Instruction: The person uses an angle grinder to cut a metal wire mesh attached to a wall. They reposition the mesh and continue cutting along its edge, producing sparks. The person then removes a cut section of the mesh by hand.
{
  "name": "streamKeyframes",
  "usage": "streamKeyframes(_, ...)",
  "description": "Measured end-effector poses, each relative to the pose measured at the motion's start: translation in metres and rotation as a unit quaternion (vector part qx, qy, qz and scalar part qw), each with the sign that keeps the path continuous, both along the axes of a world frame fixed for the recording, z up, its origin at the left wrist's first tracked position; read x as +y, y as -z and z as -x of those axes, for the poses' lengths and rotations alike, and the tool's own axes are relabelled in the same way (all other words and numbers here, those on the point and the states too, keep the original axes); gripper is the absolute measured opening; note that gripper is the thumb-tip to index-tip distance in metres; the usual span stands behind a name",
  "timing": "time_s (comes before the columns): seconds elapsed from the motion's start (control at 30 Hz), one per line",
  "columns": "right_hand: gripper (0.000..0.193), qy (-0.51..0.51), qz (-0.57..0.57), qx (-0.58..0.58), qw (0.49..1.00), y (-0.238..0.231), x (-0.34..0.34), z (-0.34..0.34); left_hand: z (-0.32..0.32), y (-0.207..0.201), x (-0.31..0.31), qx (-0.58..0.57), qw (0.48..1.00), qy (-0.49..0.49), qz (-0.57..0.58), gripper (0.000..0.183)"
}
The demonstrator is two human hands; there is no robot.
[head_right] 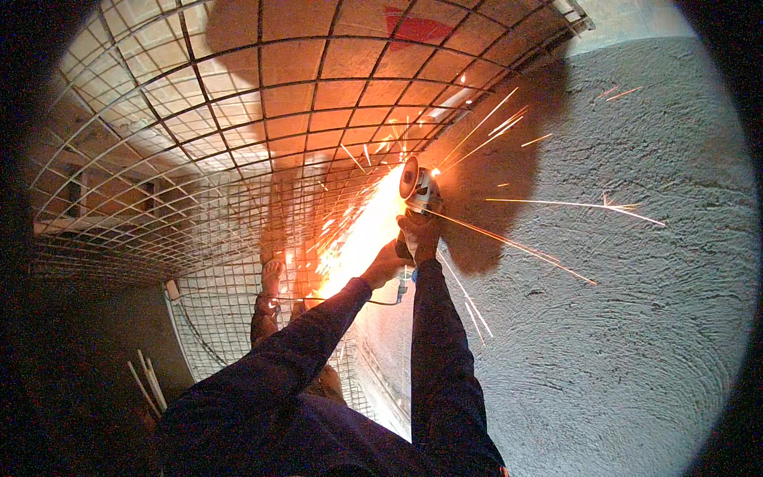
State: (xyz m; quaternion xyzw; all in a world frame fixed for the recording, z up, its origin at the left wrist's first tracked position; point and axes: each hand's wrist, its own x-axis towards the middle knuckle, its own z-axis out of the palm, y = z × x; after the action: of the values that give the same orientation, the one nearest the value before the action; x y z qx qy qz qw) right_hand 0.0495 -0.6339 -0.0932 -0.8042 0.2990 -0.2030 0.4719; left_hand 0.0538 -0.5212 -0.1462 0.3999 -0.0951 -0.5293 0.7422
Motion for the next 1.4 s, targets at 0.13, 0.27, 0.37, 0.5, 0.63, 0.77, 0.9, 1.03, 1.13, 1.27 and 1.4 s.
streamKeyframes(0.13, 0.03, 0.018, -0.056, 0.046, 0.997, -0.002, 0.002, -0.003, 0.002, 0.001, -0.001, 0.063, 0.998, 0.001, 0.022, 0.055)
streamKeyframes(0.27, 0.033, 0.023, -0.083, 0.049, 0.995, 0.002, -0.001, 0.0, 0.002, -0.002, 0.0, 0.05, 0.999, 0.0, 0.013, 0.054)
streamKeyframes(0.37, 0.035, 0.017, -0.104, 0.05, 0.993, 0.012, -0.012, 0.007, -0.001, -0.004, -0.001, -0.041, 0.999, 0.014, -0.023, 0.045)
streamKeyframes(0.5, 0.049, 0.019, -0.146, 0.101, 0.984, 0.027, -0.022, 0.01, 0.001, 0.004, -0.003, -0.075, 0.995, 0.014, -0.058, 0.052)
streamKeyframes(0.63, 0.043, 0.073, -0.277, -0.037, 0.957, 0.024, -0.007, 0.019, 0.014, 0.018, -0.005, -0.095, 0.995, -0.013, -0.028, 0.051)
streamKeyframes(0.77, 0.043, 0.056, -0.105, -0.019, 0.993, 0.005, 0.009, 0.02, 0.022, 0.02, -0.007, -0.111, 0.994, -0.025, -0.007, 0.05)
streamKeyframes(0.9, 0.046, 0.065, -0.282, -0.139, 0.947, -0.013, 0.008, 0.008, 0.012, 0.012, -0.012, -0.115, 0.993, -0.038, 0.01, 0.05)
streamKeyframes(1.03, 0.036, 0.052, 0.054, 0.048, 0.996, -0.02, 0.003, -0.002, 0.0, 0.003, -0.013, -0.147, 0.989, -0.003, -0.028, 0.054)
streamKeyframes(1.13, 0.032, 0.044, 0.097, 0.017, 0.994, -0.015, -0.005, 0.001, -0.004, -0.002, -0.014, -0.138, 0.99, 0.019, -0.026, 0.057)
streamKeyframes(1.27, 0.036, 0.008, -0.218, 0.073, 0.973, 0.005, -0.034, 0.01, -0.003, -0.003, -0.019, -0.121, 0.992, -0.026, 0.016, 0.05)
streamKeyframes(1.4, 0.044, -0.082, 0.072, -0.021, 0.994, 0.031, -0.047, 0.019, -0.002, 0.001, -0.023, -0.121, 0.992, -0.026, 0.011, 0.052)
